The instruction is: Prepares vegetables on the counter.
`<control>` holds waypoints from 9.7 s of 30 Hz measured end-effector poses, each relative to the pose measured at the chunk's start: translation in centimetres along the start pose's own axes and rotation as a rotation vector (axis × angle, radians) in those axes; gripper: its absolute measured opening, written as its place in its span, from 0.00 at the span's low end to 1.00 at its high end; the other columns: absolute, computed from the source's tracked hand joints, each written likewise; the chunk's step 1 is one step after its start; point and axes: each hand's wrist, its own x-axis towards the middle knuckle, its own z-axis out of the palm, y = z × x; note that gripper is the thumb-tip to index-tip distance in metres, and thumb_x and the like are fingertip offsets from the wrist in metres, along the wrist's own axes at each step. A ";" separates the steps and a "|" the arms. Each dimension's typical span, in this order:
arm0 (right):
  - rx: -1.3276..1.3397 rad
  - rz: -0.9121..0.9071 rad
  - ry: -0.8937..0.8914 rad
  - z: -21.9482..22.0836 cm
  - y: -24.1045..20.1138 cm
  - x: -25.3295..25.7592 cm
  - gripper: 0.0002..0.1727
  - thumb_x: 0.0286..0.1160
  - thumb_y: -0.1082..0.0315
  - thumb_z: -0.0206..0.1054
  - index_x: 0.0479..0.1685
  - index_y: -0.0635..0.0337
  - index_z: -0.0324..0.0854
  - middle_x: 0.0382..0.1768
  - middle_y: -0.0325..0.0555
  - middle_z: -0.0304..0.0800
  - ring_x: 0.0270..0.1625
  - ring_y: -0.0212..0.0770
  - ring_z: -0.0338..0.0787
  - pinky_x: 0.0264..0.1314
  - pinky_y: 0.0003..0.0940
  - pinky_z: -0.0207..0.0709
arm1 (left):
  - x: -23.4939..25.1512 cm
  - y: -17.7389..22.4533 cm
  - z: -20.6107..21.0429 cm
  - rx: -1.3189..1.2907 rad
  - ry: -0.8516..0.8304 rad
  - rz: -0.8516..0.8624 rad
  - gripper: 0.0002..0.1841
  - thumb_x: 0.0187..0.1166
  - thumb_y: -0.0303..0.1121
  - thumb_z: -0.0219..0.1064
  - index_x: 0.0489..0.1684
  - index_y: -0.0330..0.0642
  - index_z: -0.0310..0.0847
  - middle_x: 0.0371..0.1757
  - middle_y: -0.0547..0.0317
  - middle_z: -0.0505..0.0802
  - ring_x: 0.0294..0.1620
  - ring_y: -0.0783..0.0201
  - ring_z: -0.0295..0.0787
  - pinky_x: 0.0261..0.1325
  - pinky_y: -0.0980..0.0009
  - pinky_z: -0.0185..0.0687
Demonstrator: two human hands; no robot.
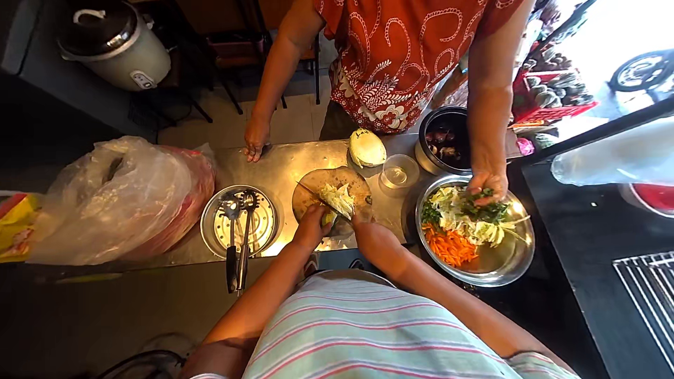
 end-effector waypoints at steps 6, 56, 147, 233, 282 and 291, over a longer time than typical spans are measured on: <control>0.039 0.005 -0.039 3.0 0.3 4.1 0.24 0.92 0.71 0.43 0.84 0.57 0.61 0.60 0.65 0.88 0.64 0.66 0.90 0.59 0.65 0.83 | 0.0 -0.3 0.5 -0.017 0.028 0.021 0.20 0.81 0.36 0.71 0.68 0.39 0.82 0.70 0.43 0.86 0.72 0.51 0.83 0.79 0.57 0.76; -0.081 -0.055 -0.043 0.7 -0.7 0.9 0.21 0.95 0.65 0.43 0.79 0.54 0.69 0.59 0.64 0.89 0.63 0.68 0.90 0.58 0.67 0.82 | -1.5 -2.7 3.4 -0.052 0.190 0.082 0.14 0.84 0.37 0.68 0.52 0.33 0.89 0.58 0.42 0.91 0.63 0.50 0.88 0.75 0.57 0.79; 0.868 0.679 0.546 8.8 35.2 -14.7 0.21 0.96 0.56 0.47 0.68 0.62 0.74 0.48 0.59 0.89 0.53 0.54 0.91 0.60 0.54 0.81 | 16.0 33.9 29.2 0.471 -0.255 0.836 0.42 0.58 0.56 0.83 0.79 0.55 0.79 0.87 0.38 0.71 0.85 0.30 0.65 0.88 0.35 0.56; 0.306 -0.395 -0.060 10.2 11.3 3.7 0.23 0.95 0.51 0.48 0.68 0.59 0.77 0.48 0.63 0.91 0.54 0.63 0.92 0.58 0.65 0.82 | 10.5 2.2 -11.8 -1.013 0.344 -0.403 0.34 0.84 0.51 0.62 0.88 0.51 0.58 0.70 0.45 0.86 0.58 0.53 0.90 0.53 0.57 0.90; -0.077 0.066 0.022 -0.6 -0.9 -1.4 0.20 0.95 0.61 0.36 0.71 0.58 0.67 0.51 0.57 0.90 0.57 0.59 0.94 0.52 0.56 0.85 | -0.7 2.3 0.4 -0.019 0.135 -0.260 0.47 0.67 0.45 0.84 0.84 0.32 0.61 0.79 0.33 0.74 0.75 0.39 0.79 0.74 0.47 0.80; 0.045 0.041 -0.041 -2.8 -0.9 4.6 0.18 0.95 0.60 0.44 0.72 0.58 0.69 0.56 0.62 0.89 0.61 0.63 0.91 0.57 0.64 0.82 | 0.3 3.0 0.2 0.000 0.128 -0.231 0.48 0.65 0.40 0.84 0.85 0.31 0.60 0.81 0.33 0.73 0.75 0.38 0.80 0.75 0.46 0.79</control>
